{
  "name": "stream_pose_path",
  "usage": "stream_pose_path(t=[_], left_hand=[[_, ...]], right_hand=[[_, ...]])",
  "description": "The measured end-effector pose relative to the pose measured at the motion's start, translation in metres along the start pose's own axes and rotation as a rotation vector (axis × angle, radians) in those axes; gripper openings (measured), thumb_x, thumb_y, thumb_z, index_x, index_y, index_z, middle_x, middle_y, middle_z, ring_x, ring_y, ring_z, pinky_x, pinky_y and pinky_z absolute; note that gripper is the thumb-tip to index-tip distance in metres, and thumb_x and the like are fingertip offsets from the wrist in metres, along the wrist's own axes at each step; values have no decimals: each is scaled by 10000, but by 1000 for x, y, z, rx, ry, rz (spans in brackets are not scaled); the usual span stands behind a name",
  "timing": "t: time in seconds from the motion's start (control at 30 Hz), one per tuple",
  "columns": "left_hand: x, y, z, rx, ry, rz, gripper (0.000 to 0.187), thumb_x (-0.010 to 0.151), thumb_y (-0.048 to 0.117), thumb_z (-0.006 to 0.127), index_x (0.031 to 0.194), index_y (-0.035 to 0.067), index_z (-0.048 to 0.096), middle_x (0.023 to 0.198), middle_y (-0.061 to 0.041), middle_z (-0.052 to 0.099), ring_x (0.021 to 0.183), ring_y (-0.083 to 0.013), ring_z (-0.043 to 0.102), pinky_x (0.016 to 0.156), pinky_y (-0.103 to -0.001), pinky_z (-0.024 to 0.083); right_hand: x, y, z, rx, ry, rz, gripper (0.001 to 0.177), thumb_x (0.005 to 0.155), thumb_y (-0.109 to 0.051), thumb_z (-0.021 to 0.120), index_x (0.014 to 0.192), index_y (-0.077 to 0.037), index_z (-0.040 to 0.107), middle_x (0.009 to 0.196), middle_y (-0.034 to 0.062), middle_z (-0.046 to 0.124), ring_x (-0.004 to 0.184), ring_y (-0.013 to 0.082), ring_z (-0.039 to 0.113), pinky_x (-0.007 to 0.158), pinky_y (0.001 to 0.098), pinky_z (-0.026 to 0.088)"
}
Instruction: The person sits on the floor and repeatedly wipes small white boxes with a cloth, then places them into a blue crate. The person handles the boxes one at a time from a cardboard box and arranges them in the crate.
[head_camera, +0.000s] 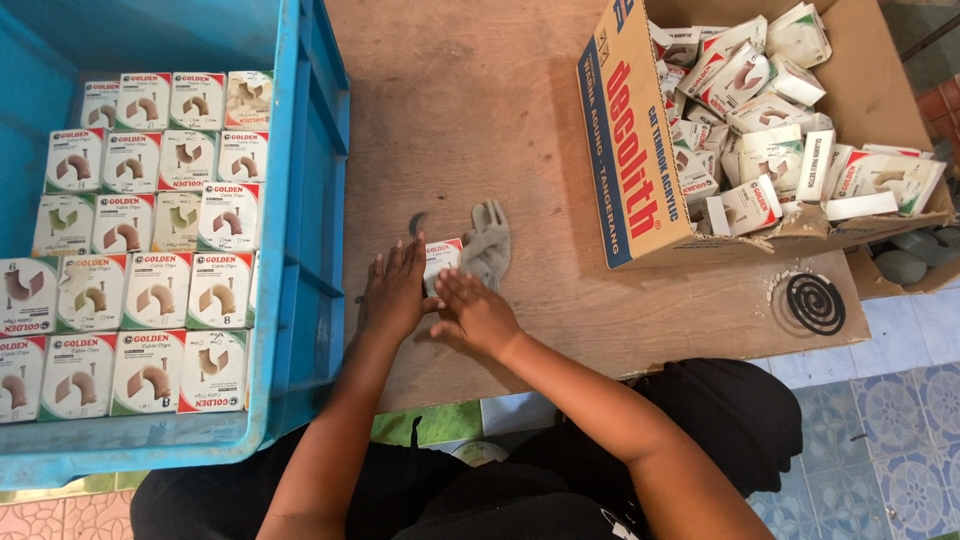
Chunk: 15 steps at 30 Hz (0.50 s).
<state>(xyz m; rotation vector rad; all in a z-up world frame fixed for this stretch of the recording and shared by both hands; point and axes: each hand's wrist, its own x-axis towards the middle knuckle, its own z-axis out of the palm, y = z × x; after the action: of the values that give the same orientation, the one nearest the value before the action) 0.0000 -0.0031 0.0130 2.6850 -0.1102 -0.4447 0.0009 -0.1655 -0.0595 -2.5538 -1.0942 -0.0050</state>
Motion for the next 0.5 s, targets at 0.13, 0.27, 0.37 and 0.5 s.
stream_pose_path(t=[0.13,0.27,0.37,0.5], left_hand=[[1,-2,1,30,-13,5,1042,721,362,680,1447,98,-18,1449,-129,262,1361,-302,154,1091,-496,28],[5,-7,6,1,-25,-6,1023,725,355,673,1447,95,-3,1458,-116,247,1369,-277,140,1092,-492,11],[5,-9,7,-7,-12,-12,1053,708,343,694,1446,93,-15,1456,-120,249,1369,-279,137,1091,-499,9],[1,-6,5,-4,39,-1,1072,694,306,711,1442,71,-21,1462,-144,219,1376,-312,63,1089,-507,3]], right_hand=[[6,8,-8,44,38,-51,701,816,-625,419,1221,-64,529,1236,154,537,1196,291,465,1014,393,364],[24,17,-3,27,-32,44,675,860,-604,345,1269,-85,483,1289,143,494,1243,281,417,1032,395,347],[14,4,-4,27,2,33,733,846,-646,321,1262,-66,488,1278,157,498,1235,288,422,1030,395,341],[-2,-4,-12,73,-10,-1,726,824,-643,368,1247,-69,502,1271,145,511,1215,289,445,1020,384,351]])
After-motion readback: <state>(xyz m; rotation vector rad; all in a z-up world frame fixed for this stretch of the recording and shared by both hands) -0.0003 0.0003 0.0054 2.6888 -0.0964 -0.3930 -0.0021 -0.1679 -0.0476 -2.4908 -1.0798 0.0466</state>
